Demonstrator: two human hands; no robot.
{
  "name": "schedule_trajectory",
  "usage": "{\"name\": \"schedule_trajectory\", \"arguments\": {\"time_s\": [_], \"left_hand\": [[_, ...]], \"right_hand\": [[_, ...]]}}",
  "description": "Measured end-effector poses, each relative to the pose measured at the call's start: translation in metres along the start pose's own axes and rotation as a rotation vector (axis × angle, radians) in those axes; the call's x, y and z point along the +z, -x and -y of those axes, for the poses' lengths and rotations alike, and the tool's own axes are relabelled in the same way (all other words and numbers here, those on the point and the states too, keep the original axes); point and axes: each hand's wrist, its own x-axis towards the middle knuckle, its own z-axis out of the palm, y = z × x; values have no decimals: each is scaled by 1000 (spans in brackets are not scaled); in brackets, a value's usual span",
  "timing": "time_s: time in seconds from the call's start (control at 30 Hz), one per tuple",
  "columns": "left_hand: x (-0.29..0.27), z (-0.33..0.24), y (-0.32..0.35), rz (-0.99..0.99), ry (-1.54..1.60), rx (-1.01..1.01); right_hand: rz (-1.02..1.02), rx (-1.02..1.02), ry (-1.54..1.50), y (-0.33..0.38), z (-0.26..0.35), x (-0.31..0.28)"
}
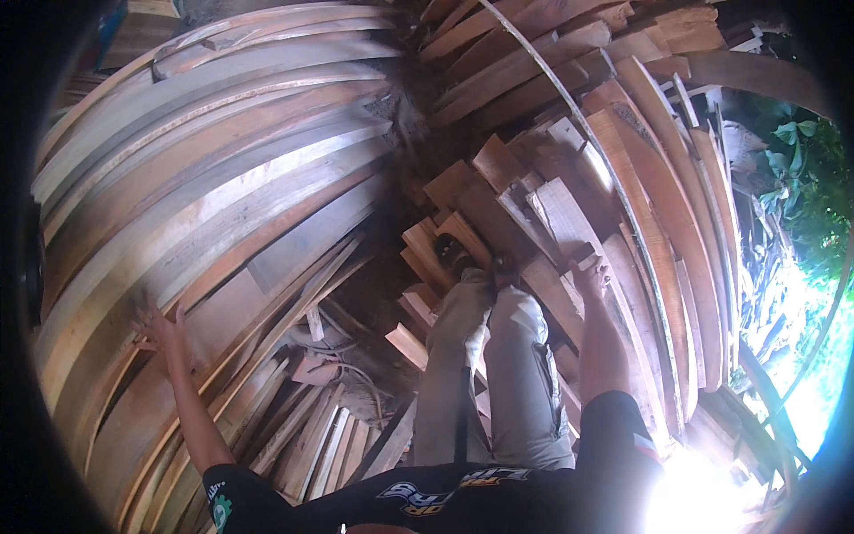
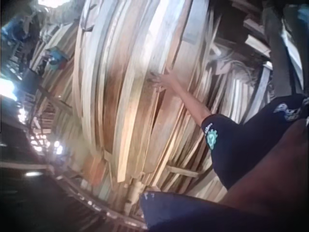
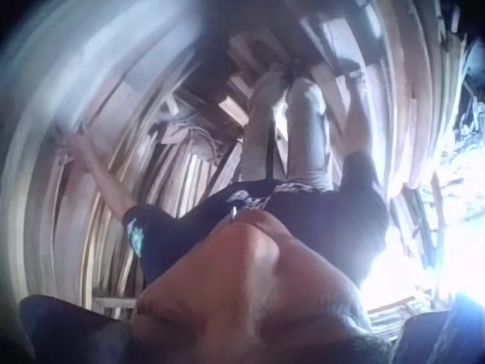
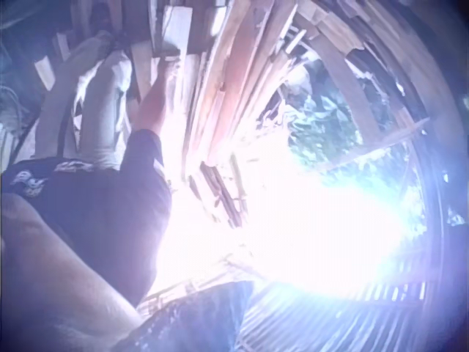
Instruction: The person sorts through a large pile of wooden planks in a workshop. They repeatedly pick up individual planks, inspect them by turning them over, and place them back into the pile or onto a separate stack.
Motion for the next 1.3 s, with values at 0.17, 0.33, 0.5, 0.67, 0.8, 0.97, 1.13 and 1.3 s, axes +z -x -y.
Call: {"name": "schedule_trajectory", "arguments": {"time_s": [0.17,0.33,0.5,0.67,0.8,0.97,1.13,1.3], "left_hand": [[-2,-4,0,-31,-37,-23],[12,-4,-6,113,-206,-82],[-3,-11,-8,232,-267,-94],[-5,-22,-9,293,-252,-155],[-17,-27,-8,326,-244,-150],[-11,-23,-13,330,-156,-177],[-22,-33,-13,367,-77,-197],[-48,-43,-11,297,-86,-99]], "right_hand": [[-70,147,-19,6,31,4],[-169,283,-66,-10,49,15],[-214,358,-43,-22,60,20],[-224,310,-140,-4,64,2],[-267,250,-175,5,51,5],[-341,288,-260,3,50,13],[-486,264,-378,-8,37,31],[-758,425,-446,-22,31,59]]}}
